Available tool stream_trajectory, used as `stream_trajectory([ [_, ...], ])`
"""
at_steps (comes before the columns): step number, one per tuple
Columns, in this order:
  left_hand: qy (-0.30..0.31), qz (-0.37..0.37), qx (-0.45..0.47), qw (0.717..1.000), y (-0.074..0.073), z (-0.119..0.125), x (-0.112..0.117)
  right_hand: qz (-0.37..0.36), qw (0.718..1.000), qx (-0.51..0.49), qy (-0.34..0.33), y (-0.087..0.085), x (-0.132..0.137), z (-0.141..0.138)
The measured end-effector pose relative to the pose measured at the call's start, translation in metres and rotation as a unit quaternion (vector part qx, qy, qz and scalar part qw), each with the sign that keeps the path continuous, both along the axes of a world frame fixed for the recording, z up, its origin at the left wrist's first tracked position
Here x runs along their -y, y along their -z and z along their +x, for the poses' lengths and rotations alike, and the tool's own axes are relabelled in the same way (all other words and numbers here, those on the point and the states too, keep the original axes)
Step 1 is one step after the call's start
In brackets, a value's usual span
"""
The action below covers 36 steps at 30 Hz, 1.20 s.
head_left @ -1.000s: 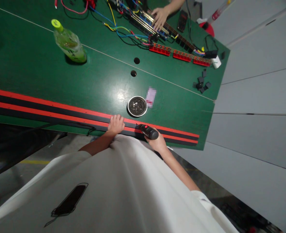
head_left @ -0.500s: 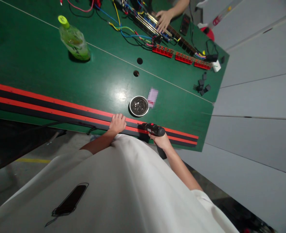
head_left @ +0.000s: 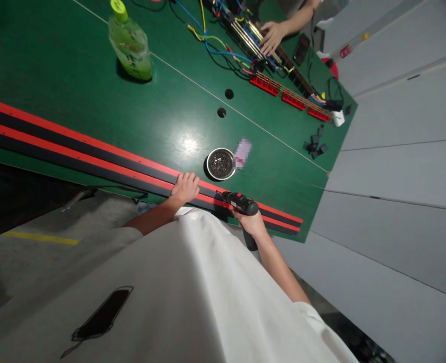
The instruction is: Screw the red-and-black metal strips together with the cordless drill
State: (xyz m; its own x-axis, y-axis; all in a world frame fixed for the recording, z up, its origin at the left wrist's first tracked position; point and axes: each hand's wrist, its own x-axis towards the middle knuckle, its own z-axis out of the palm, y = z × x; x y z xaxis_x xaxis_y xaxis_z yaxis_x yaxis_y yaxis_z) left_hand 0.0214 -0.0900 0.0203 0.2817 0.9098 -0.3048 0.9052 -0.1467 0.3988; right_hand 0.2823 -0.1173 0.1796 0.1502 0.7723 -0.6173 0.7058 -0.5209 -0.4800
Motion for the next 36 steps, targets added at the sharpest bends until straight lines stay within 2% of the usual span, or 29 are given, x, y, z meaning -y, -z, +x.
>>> stream_trajectory([
  [5, 0.0, 0.01, 0.014, 1.0, 0.001, 0.0, 0.0, -0.026, 1.0, 0.004, 0.001, -0.005, 0.0, -0.002],
  [8, 0.0, 0.016, 0.012, 1.0, 0.001, 0.0, -0.001, -0.056, 0.997, -0.029, 0.037, -0.01, 0.0, -0.002],
  [13, 0.01, 0.044, -0.002, 0.999, 0.003, 0.0, 0.0, -0.063, 0.991, -0.086, 0.08, -0.015, -0.004, 0.0],
  [22, -0.007, 0.041, 0.016, 0.999, 0.002, 0.001, 0.001, -0.064, 0.993, -0.078, 0.057, -0.008, 0.0, 0.001],
  [26, -0.012, 0.033, 0.026, 0.999, 0.002, 0.001, 0.001, -0.038, 0.996, -0.066, 0.046, -0.004, 0.004, -0.003],
  [36, -0.002, 0.043, 0.011, 0.999, 0.001, 0.0, 0.0, -0.046, 0.996, -0.049, 0.056, -0.005, 0.0, -0.004],
])
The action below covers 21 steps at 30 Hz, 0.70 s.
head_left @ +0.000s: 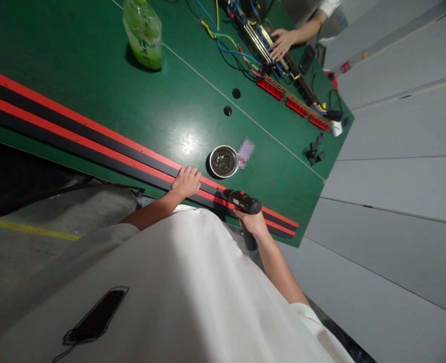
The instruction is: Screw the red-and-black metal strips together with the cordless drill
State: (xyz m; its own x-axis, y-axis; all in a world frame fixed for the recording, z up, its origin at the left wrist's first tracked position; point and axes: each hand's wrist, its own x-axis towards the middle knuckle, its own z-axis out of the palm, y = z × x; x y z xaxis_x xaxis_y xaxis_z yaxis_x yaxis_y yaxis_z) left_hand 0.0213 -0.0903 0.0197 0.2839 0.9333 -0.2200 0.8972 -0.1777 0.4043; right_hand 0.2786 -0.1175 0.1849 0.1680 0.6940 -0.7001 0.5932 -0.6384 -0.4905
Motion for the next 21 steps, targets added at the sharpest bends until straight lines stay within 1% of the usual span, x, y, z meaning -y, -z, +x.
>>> stream_trajectory([
  [5, 0.014, 0.017, -0.017, 1.0, -0.001, 0.0, 0.0, -0.01, 1.0, -0.005, 0.002, -0.001, -0.003, 0.0],
  [11, 0.01, 0.008, -0.016, 1.0, -0.003, 0.0, -0.001, -0.024, 1.0, -0.013, 0.001, -0.005, -0.008, -0.002],
  [16, 0.013, 0.011, -0.022, 1.0, -0.002, 0.0, -0.001, 0.012, 0.999, -0.033, 0.029, -0.01, -0.007, -0.005],
  [21, 0.014, 0.014, -0.026, 0.999, -0.001, 0.0, -0.001, 0.031, 0.998, -0.025, 0.045, -0.009, -0.001, -0.003],
])
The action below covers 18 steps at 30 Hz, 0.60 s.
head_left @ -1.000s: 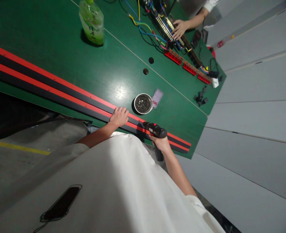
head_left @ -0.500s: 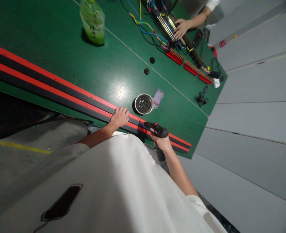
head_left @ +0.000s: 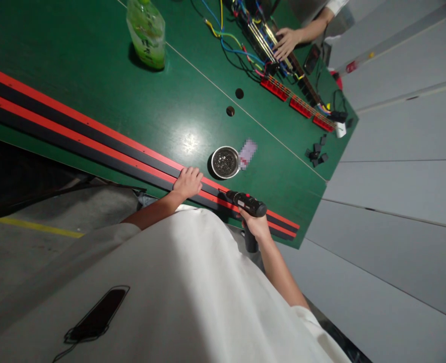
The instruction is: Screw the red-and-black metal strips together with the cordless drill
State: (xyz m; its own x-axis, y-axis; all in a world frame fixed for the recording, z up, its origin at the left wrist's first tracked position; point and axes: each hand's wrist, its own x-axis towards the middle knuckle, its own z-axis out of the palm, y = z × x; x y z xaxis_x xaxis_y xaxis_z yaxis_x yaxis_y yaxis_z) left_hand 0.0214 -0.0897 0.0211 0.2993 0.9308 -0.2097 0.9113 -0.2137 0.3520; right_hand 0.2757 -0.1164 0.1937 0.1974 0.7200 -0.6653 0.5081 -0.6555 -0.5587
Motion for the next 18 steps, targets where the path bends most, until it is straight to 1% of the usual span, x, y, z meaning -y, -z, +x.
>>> stream_trajectory([
  [4, -0.003, -0.007, 0.004, 1.0, -0.0013, 0.0002, 0.0, -0.012, 1.0, 0.005, -0.007, 0.002, 0.0015, 0.0018],
  [9, -0.006, -0.011, 0.005, 1.0, -0.0031, 0.0004, 0.0003, -0.017, 0.999, -0.012, -0.033, 0.0014, -0.0016, 0.005],
  [13, -0.007, -0.015, 0.009, 1.0, -0.0033, 0.0004, 0.0002, -0.015, 0.999, -0.005, -0.052, 0.0016, -0.0034, 0.0079],
  [18, -0.008, -0.021, 0.016, 1.0, -0.0017, 0.0001, -0.0006, -0.012, 0.998, 0.003, -0.056, 0.0048, -0.0036, 0.0099],
])
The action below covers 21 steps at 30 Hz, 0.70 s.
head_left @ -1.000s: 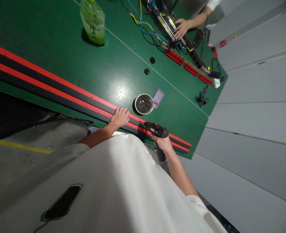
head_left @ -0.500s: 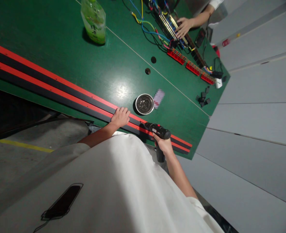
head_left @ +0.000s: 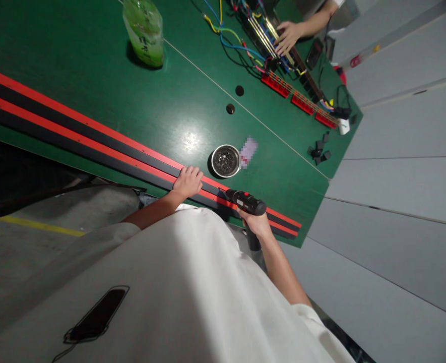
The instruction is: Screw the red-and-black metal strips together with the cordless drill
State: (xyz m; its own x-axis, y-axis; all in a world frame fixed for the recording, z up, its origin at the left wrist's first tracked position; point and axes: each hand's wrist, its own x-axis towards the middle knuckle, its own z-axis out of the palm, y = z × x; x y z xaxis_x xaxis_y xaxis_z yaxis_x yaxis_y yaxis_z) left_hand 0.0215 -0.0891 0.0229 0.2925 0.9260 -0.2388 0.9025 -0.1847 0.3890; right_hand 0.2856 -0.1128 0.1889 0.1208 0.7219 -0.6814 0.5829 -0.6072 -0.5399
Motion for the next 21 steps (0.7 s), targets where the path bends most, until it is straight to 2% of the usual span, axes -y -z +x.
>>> stream_trajectory([
  [11, 0.005, 0.001, -0.008, 1.0, -0.001, 0.0, 0.0, -0.026, 0.999, 0.035, -0.025, 0.001, -0.008, 0.003],
  [21, -0.002, -0.01, 0.005, 1.0, -0.002, 0.0, -0.001, 0.027, 0.987, 0.093, -0.125, -0.001, -0.034, 0.0],
])
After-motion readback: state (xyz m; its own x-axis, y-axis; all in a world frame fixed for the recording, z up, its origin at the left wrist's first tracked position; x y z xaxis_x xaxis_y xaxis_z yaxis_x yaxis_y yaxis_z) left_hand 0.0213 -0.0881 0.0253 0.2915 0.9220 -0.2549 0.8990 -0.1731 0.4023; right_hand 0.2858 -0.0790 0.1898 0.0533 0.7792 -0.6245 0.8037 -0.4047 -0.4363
